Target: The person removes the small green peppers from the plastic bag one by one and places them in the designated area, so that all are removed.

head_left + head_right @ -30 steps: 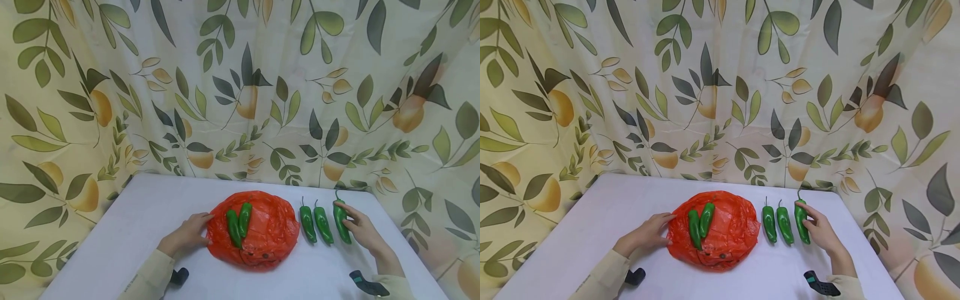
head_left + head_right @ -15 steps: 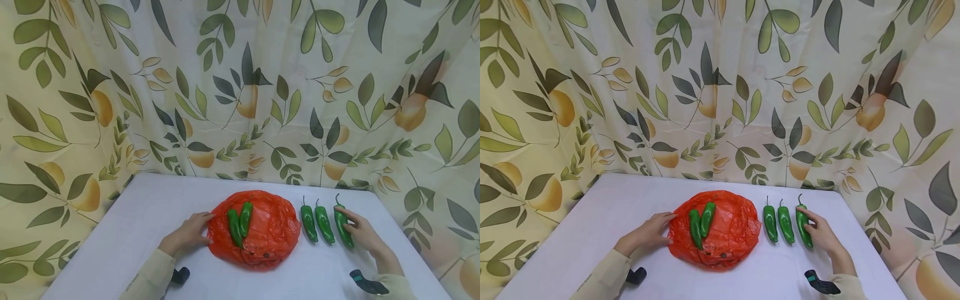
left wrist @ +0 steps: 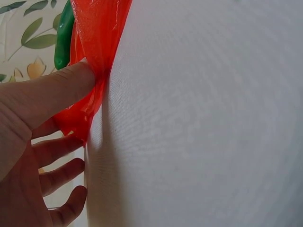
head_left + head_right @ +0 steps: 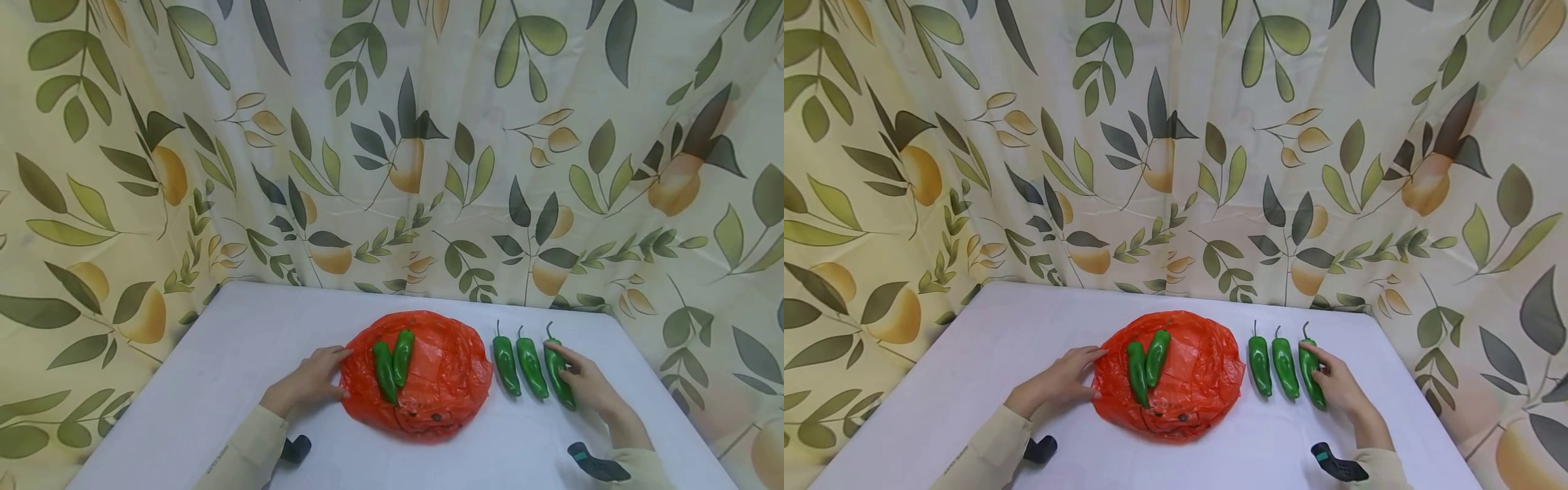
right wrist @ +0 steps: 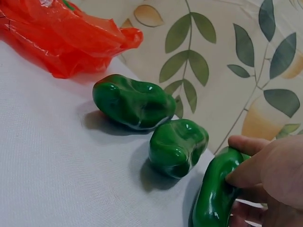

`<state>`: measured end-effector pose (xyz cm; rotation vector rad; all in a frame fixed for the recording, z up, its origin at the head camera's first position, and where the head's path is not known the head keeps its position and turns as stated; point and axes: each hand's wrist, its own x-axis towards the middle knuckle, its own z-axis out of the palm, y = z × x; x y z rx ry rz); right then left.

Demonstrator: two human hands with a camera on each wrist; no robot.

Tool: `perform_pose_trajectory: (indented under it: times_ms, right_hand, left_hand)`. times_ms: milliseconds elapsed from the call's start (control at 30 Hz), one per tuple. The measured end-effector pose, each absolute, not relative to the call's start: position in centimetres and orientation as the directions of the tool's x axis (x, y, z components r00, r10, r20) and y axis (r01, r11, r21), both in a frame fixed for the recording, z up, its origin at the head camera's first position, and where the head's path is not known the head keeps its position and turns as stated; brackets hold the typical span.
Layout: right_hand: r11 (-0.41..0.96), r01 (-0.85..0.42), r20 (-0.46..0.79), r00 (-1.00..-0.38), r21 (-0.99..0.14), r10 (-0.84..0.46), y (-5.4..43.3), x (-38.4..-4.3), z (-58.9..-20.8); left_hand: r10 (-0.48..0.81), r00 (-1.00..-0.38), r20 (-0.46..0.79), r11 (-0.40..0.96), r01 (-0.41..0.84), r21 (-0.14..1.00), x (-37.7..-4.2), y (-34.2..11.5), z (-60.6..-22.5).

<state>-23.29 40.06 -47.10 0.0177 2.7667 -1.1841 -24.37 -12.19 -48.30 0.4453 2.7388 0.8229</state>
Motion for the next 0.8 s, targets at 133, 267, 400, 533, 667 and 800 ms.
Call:
perform_pose_trajectory:
  times_ms: [133,267,400,533,667,800]
  right_hand:
    - [0.693,0.061,-0.121,-0.992,-0.718,-0.038,40.00,-23.27,-47.14]
    - [0.698,0.073,-0.124,-0.992,-0.712,-0.023,39.97,-23.34,-47.17]
    - [0.702,0.109,-0.148,-0.989,-0.704,0.005,39.88,-23.52,-47.08]
    - [0.701,0.126,-0.159,-0.987,-0.702,0.019,39.72,-23.57,-47.05]
    - [0.704,0.140,-0.168,-0.985,-0.696,0.030,39.68,-23.58,-47.12]
    - [0.709,0.153,-0.178,-0.983,-0.688,0.039,39.82,-23.56,-47.05]
  left_hand:
    - [0.354,-0.923,-0.149,0.795,0.213,0.568,-24.45,-12.18,-48.23]
    - [0.353,-0.923,-0.152,0.795,0.210,0.568,-24.51,-12.21,-48.33]
    - [0.356,-0.923,-0.146,0.793,0.216,0.569,-24.54,-12.29,-48.48]
    - [0.362,-0.922,-0.136,0.791,0.227,0.568,-24.54,-12.29,-48.44]
    - [0.353,-0.924,-0.147,0.791,0.211,0.574,-24.40,-12.27,-48.26]
    - [0.345,-0.925,-0.158,0.790,0.196,0.580,-24.23,-12.29,-48.19]
